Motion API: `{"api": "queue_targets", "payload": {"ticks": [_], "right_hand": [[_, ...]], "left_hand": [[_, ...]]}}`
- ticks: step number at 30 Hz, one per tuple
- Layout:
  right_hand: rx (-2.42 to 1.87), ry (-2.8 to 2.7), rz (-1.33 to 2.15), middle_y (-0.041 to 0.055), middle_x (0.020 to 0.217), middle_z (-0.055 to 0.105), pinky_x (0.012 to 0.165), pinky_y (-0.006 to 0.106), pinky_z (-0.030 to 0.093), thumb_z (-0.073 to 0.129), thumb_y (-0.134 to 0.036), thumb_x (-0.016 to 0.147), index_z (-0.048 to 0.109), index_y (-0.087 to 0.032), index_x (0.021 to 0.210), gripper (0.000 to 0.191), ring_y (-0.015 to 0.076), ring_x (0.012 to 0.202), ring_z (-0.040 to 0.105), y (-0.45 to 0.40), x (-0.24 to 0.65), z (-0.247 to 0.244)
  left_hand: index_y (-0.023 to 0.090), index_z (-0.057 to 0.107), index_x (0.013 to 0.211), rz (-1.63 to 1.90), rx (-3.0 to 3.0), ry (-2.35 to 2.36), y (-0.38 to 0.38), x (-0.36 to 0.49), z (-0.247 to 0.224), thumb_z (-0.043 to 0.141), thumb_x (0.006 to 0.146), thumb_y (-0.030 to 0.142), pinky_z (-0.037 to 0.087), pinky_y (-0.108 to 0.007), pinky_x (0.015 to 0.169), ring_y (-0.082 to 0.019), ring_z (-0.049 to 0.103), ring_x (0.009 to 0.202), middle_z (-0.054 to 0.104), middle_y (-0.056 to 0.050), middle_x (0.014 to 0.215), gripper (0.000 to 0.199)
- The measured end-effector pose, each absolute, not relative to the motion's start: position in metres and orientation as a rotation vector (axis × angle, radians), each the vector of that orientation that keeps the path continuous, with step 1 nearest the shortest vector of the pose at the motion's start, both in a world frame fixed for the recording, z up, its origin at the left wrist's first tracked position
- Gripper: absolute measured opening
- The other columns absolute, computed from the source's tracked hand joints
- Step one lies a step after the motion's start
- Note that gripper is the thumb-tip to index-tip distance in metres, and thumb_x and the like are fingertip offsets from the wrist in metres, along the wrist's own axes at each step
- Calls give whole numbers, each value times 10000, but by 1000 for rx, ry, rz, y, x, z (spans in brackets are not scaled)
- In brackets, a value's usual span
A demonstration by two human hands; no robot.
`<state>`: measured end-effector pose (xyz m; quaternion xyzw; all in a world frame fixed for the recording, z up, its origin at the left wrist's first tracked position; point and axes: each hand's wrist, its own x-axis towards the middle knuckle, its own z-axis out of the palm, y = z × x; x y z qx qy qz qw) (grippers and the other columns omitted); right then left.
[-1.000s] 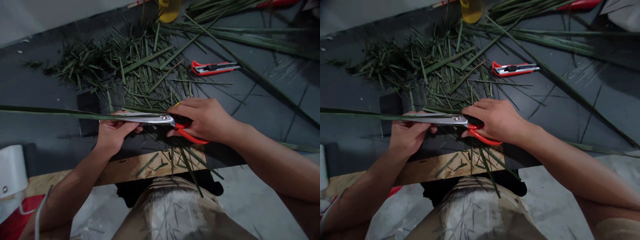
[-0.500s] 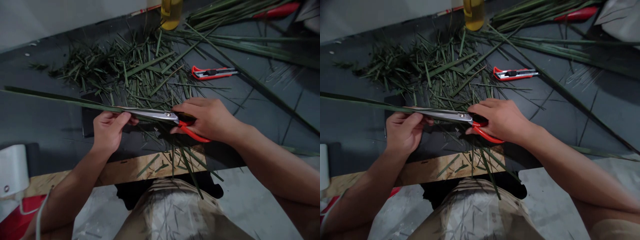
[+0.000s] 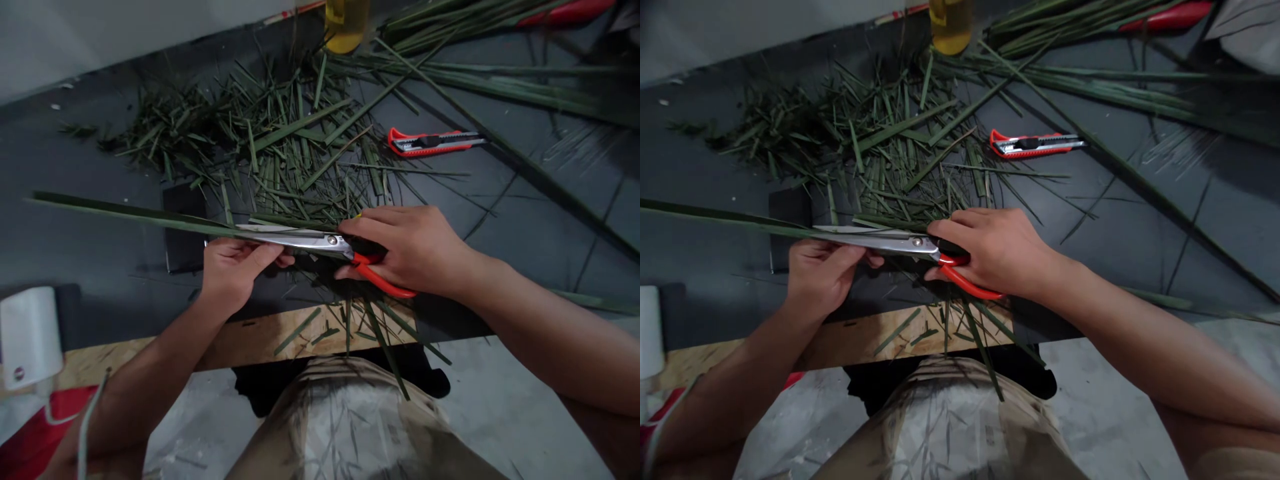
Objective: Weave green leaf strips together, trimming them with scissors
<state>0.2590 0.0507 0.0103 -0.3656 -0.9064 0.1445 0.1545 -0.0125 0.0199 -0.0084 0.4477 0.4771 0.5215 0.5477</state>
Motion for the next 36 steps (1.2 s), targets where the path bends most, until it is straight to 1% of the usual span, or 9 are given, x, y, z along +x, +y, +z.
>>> {"api": "queue_targets", "payload": {"ticks": [3, 6, 10, 14, 19, 21, 27, 33, 36], "right_hand": [[-1064, -2584, 407, 50, 954, 800, 577, 289, 370, 557, -704, 982, 722, -249, 1210, 535, 192, 764, 722, 49, 259, 11], [-1102, -2551, 384, 50, 977, 811, 566, 286, 353, 554, -706, 982, 733, -253, 1197, 532, 177, 747, 721, 50, 261, 11], [-1166, -2524, 355, 49, 923, 803, 559, 292, 342, 542, -691, 992, 746, -258, 1177, 512, 179, 716, 705, 52, 264, 10], [-1199, -2519, 324, 53, 882, 790, 552, 300, 334, 551, -715, 972, 750, -257, 1162, 535, 193, 702, 695, 54, 266, 10], [-1196, -2558, 340, 56, 956, 797, 547, 305, 342, 568, -686, 971, 721, -262, 1228, 519, 203, 719, 699, 54, 264, 12], [-1182, -2562, 343, 60, 999, 797, 553, 306, 356, 581, -669, 971, 711, -263, 1259, 515, 207, 752, 709, 53, 264, 13], [-1130, -2573, 366, 77, 1066, 789, 579, 292, 398, 608, -661, 964, 697, -242, 1294, 541, 210, 819, 728, 52, 264, 14], [-1090, -2594, 387, 81, 1099, 789, 602, 282, 411, 596, -647, 984, 681, -230, 1317, 540, 207, 861, 741, 52, 264, 17], [-1079, -2595, 393, 80, 1082, 791, 593, 288, 405, 589, -655, 986, 690, -226, 1302, 542, 208, 856, 744, 52, 265, 18]], "left_hand": [[227, 829, 753, 1220, 1048, 1171, 18, -13, -9, 927, 762, 332, 687, -329, 608, -202, 754, 595, 784, -31, 701, 144], [203, 816, 738, 1197, 1057, 1208, 19, -14, -8, 918, 774, 306, 691, -348, 630, -219, 762, 616, 776, -49, 688, 150], [183, 811, 786, 1315, 1047, 1139, 26, -13, -6, 918, 783, 339, 661, -285, 574, -189, 757, 583, 789, -47, 690, 189], [183, 764, 715, 1449, 932, 1141, 34, -12, -5, 959, 714, 327, 602, -217, 479, -166, 735, 514, 748, 2, 597, 243], [195, 721, 641, 1428, 925, 1242, 34, -11, -2, 985, 652, 369, 571, -198, 444, -157, 722, 494, 731, 13, 563, 316], [193, 721, 636, 1413, 952, 1265, 33, -12, -2, 983, 654, 388, 570, -205, 440, -154, 714, 488, 731, 16, 567, 327], [172, 801, 689, 1387, 1062, 1200, 28, -14, -6, 969, 694, 397, 622, -225, 499, -151, 717, 498, 752, -15, 598, 281], [260, 837, 690, 1444, 1092, 1156, 26, -13, -7, 954, 712, 348, 618, -237, 481, -154, 710, 502, 752, 18, 604, 148], [265, 842, 694, 1452, 1088, 1128, 27, -12, -4, 942, 724, 322, 608, -229, 469, -151, 705, 503, 752, 13, 611, 119]]}}
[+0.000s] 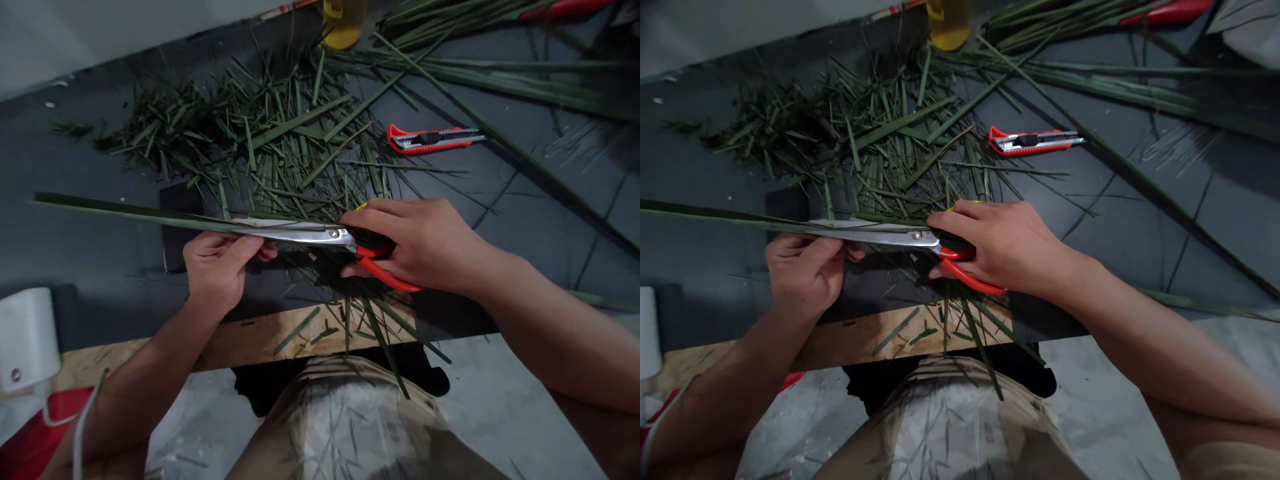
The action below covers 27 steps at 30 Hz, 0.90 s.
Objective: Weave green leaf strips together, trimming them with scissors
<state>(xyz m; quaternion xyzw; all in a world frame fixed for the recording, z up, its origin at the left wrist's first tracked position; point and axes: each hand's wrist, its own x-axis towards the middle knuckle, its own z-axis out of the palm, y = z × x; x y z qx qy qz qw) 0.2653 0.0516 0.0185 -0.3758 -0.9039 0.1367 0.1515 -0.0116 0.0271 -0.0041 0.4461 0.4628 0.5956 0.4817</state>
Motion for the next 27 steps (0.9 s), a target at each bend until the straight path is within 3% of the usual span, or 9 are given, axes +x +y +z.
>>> {"api": "queue_targets", "payload": {"ticks": [11, 18, 27], "right_hand": [[-1073, -2601, 386, 66, 1015, 793, 562, 288, 368, 561, -712, 978, 706, -234, 1279, 583, 187, 798, 723, 52, 264, 11], [-1056, -2543, 420, 51, 960, 791, 555, 275, 347, 559, -744, 965, 718, -219, 1248, 617, 160, 744, 702, 49, 261, 5], [-1136, -2531, 440, 68, 930, 791, 565, 285, 368, 538, -717, 987, 734, -229, 1253, 589, 171, 715, 687, 53, 263, 6]], "left_hand": [[218, 820, 678, 1361, 1033, 1102, 30, -13, -7, 982, 656, 368, 595, -233, 464, -139, 673, 453, 747, 6, 599, 223], [223, 786, 655, 1284, 1055, 1191, 24, -11, -8, 945, 713, 371, 619, -261, 516, -151, 682, 477, 723, 19, 558, 225], [160, 748, 714, 1295, 1005, 1136, 30, -12, -5, 916, 753, 405, 635, -254, 516, -197, 756, 561, 776, -52, 643, 300]]}}
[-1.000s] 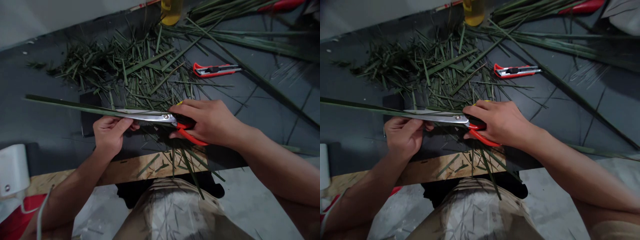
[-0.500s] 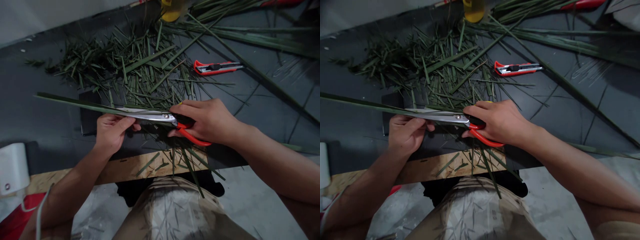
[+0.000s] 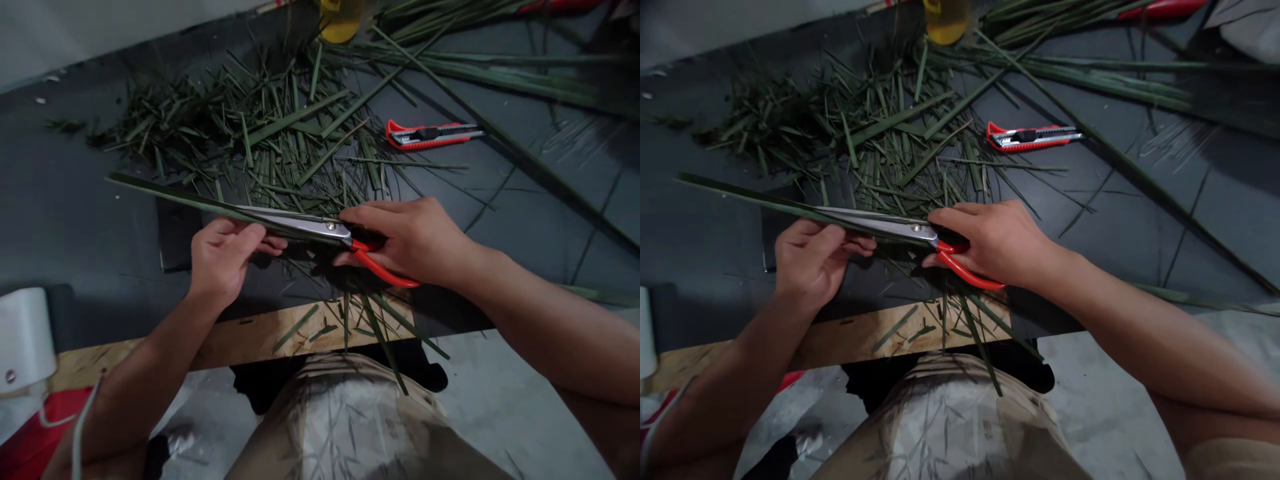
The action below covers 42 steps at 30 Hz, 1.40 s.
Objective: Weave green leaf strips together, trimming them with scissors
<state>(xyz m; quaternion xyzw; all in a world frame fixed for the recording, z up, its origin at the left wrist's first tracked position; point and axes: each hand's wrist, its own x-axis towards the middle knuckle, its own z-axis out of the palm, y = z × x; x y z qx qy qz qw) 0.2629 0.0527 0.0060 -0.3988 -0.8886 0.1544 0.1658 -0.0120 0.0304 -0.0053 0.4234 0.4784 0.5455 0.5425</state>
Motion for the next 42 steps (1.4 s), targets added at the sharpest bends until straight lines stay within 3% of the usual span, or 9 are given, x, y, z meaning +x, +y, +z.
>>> {"api": "queue_targets", "payload": {"ticks": [8, 19, 28, 36, 42], "right_hand": [[-1202, -2534, 402, 75, 946, 794, 560, 299, 359, 535, -748, 969, 733, -251, 1255, 608, 197, 731, 695, 52, 263, 8], [-1155, -2597, 406, 80, 1044, 791, 567, 285, 383, 551, -721, 971, 697, -241, 1273, 585, 195, 766, 707, 49, 259, 15], [-1186, -2562, 378, 58, 969, 805, 549, 277, 333, 535, -713, 986, 726, -246, 1202, 548, 171, 716, 686, 46, 255, 9], [-1143, -2567, 424, 62, 1015, 798, 551, 275, 325, 550, -736, 967, 702, -237, 1257, 597, 164, 722, 686, 43, 252, 10], [-1196, -2573, 417, 54, 942, 791, 550, 280, 309, 531, -704, 993, 723, -236, 1223, 555, 162, 678, 662, 44, 252, 8]], "left_hand": [[195, 651, 703, 1406, 890, 1228, 37, -10, 2, 944, 694, 341, 579, -206, 449, -163, 727, 509, 692, 40, 556, 327], [232, 727, 692, 1396, 934, 1240, 28, -8, -2, 953, 685, 405, 594, -244, 428, -188, 741, 529, 757, 10, 629, 285], [192, 703, 655, 1422, 899, 1147, 28, -6, -4, 975, 668, 374, 575, -189, 402, -181, 745, 508, 721, 16, 555, 328], [202, 753, 666, 1314, 942, 1180, 20, -2, -2, 953, 693, 339, 619, -254, 453, -196, 742, 529, 757, -9, 610, 245], [195, 799, 766, 1156, 1072, 1207, 20, -9, -10, 890, 806, 361, 666, -290, 566, -195, 759, 591, 789, -44, 689, 194]]}}
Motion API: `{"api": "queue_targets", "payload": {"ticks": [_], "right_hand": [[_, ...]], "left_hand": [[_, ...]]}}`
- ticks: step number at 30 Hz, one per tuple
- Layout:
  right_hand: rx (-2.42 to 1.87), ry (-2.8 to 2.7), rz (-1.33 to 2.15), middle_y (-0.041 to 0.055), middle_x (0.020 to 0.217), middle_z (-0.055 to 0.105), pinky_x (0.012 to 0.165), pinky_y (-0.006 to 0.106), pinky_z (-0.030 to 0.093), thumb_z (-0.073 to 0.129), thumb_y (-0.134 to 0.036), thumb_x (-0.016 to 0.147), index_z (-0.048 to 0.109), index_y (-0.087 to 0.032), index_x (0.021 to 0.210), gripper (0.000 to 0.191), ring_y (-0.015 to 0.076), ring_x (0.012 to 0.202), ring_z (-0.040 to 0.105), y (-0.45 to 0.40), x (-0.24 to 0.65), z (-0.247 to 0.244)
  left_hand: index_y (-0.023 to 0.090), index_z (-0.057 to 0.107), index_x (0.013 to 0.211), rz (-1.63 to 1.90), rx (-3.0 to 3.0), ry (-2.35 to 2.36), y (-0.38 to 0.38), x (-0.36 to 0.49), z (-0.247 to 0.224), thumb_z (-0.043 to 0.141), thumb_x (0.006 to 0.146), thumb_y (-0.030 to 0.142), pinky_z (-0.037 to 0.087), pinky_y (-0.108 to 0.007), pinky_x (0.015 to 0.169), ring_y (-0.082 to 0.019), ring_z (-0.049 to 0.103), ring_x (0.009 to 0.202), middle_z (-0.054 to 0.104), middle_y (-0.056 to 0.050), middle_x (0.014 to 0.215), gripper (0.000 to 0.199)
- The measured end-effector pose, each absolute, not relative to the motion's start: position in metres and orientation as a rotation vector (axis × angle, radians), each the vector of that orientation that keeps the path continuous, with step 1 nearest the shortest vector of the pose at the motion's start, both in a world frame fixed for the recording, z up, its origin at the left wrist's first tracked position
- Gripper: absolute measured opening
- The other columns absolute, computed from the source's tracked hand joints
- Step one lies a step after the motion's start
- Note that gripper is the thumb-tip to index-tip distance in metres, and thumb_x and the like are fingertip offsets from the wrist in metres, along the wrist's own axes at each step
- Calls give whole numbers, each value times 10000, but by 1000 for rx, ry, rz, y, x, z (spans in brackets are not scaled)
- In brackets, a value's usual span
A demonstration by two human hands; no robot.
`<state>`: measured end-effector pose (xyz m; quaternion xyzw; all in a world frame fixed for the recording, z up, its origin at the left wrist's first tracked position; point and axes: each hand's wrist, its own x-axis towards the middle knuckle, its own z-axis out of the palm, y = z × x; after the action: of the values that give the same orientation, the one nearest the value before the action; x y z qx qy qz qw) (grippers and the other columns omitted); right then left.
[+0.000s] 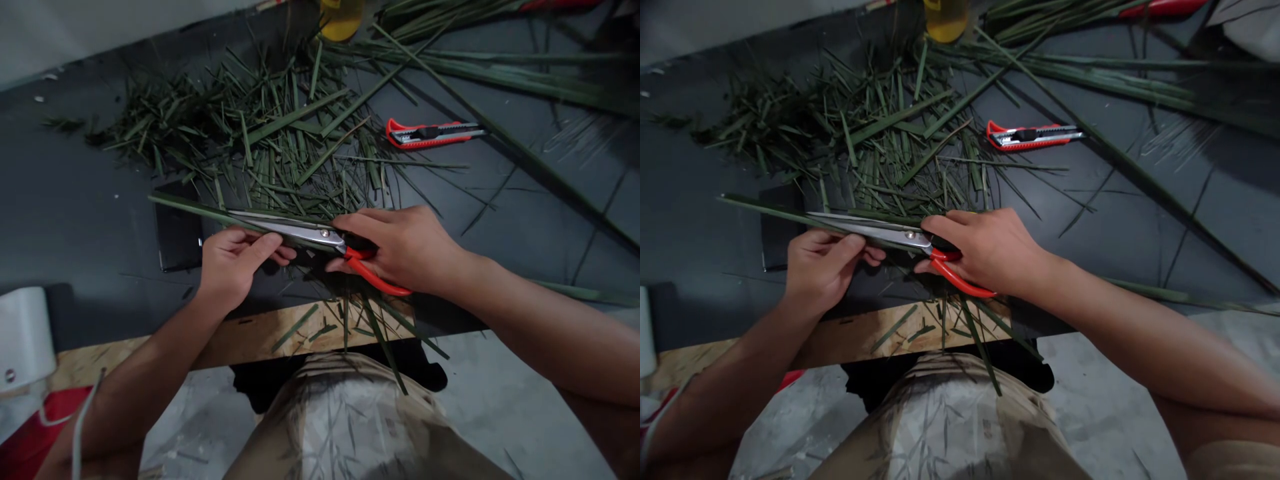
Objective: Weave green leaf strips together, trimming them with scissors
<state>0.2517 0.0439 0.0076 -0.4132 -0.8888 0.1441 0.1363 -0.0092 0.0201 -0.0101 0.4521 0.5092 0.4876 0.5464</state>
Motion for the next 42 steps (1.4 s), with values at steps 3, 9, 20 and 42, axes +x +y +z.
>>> {"api": "queue_targets", "payload": {"ticks": [3, 9, 20, 42], "right_hand": [[-1217, -2553, 418, 55, 925, 795, 554, 282, 308, 526, -705, 992, 727, -233, 1202, 555, 167, 680, 667, 46, 254, 7], [-1237, -2572, 384, 54, 943, 804, 555, 292, 325, 530, -683, 999, 718, -260, 1209, 508, 187, 700, 686, 49, 258, 10], [-1136, -2611, 476, 99, 1074, 790, 586, 300, 389, 528, -745, 969, 670, -241, 1289, 613, 226, 818, 727, 49, 263, 20], [-1171, -2612, 411, 63, 1024, 798, 558, 279, 351, 538, -729, 977, 703, -244, 1249, 580, 178, 742, 693, 46, 257, 12]], "left_hand": [[186, 757, 752, 1166, 1063, 1229, 26, -11, -9, 897, 777, 397, 652, -286, 550, -199, 759, 592, 776, -33, 673, 254], [174, 678, 733, 1343, 924, 1225, 34, -9, -2, 933, 729, 339, 615, -202, 511, -177, 769, 583, 739, 9, 620, 304], [222, 761, 700, 1443, 951, 1106, 33, -15, -6, 977, 690, 348, 598, -210, 454, -158, 741, 538, 752, 17, 625, 250], [158, 745, 726, 1197, 995, 1334, 22, -8, -3, 916, 724, 360, 616, -250, 499, -201, 763, 570, 775, -35, 649, 265]]}}
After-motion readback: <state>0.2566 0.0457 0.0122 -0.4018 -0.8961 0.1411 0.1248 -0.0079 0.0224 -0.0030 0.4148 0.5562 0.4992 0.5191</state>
